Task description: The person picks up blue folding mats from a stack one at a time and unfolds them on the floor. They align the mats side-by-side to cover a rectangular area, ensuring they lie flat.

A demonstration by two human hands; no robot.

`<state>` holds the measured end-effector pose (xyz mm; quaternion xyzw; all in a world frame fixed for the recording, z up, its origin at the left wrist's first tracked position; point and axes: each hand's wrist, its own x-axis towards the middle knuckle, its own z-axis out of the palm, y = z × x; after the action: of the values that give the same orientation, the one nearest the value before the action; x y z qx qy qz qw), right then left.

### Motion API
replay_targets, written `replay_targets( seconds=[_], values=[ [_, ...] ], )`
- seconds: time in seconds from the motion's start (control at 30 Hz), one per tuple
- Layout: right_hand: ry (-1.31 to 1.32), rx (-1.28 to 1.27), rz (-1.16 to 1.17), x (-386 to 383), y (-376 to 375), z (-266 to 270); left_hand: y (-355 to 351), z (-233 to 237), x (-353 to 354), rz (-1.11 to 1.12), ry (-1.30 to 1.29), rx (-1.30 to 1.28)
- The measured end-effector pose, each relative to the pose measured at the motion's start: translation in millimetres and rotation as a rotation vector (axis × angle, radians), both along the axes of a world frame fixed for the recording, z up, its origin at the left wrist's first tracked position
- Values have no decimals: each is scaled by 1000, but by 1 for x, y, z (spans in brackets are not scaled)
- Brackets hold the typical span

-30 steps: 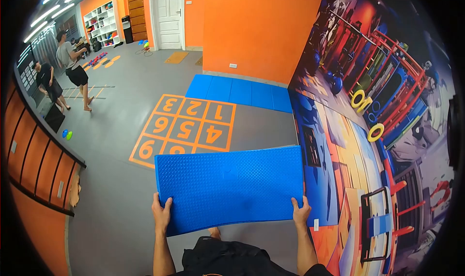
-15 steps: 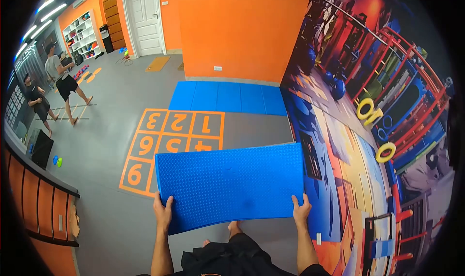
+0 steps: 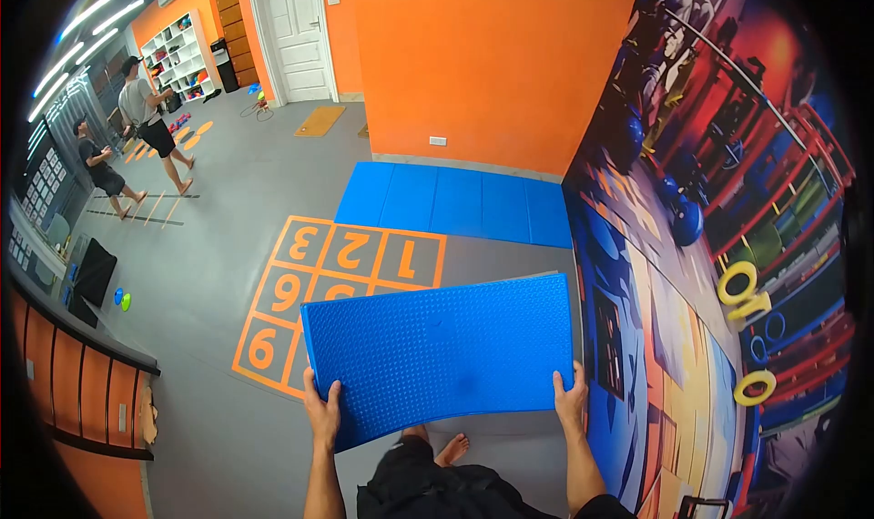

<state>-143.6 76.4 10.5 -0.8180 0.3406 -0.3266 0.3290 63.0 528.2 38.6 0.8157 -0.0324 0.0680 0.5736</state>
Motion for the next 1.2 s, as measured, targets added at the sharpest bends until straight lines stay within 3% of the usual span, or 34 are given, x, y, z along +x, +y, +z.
replay_targets(
  seconds=[0.23, 0.37, 0.5, 0.6, 0.7, 0.83, 0.97, 1.2],
  values=[
    [86, 26, 38, 116, -37, -42, -24, -66, 126, 67, -30, 140],
    [39, 58, 68, 178, -45, -40, -51, -50, 183, 42, 29, 133],
    [40, 81, 29, 213, -67, -71, -76, -52, 226, -15, 40, 143],
    [65, 101, -1, 238, -87, -93, -90, -99, 249, 5, -26, 281],
    [122, 117, -28, 264, -111, -135, -120, -120, 265, -79, 196, 241],
    [140, 160, -58, 290, -141, -217, -166, -182, 280, -5, 157, 358],
    [82, 244, -56, 314, -157, -326, -193, -306, 292, 45, 140, 375],
    [342, 392, -175, 359, -181, -470, -237, -520, 305, 32, 237, 420]
  ],
)
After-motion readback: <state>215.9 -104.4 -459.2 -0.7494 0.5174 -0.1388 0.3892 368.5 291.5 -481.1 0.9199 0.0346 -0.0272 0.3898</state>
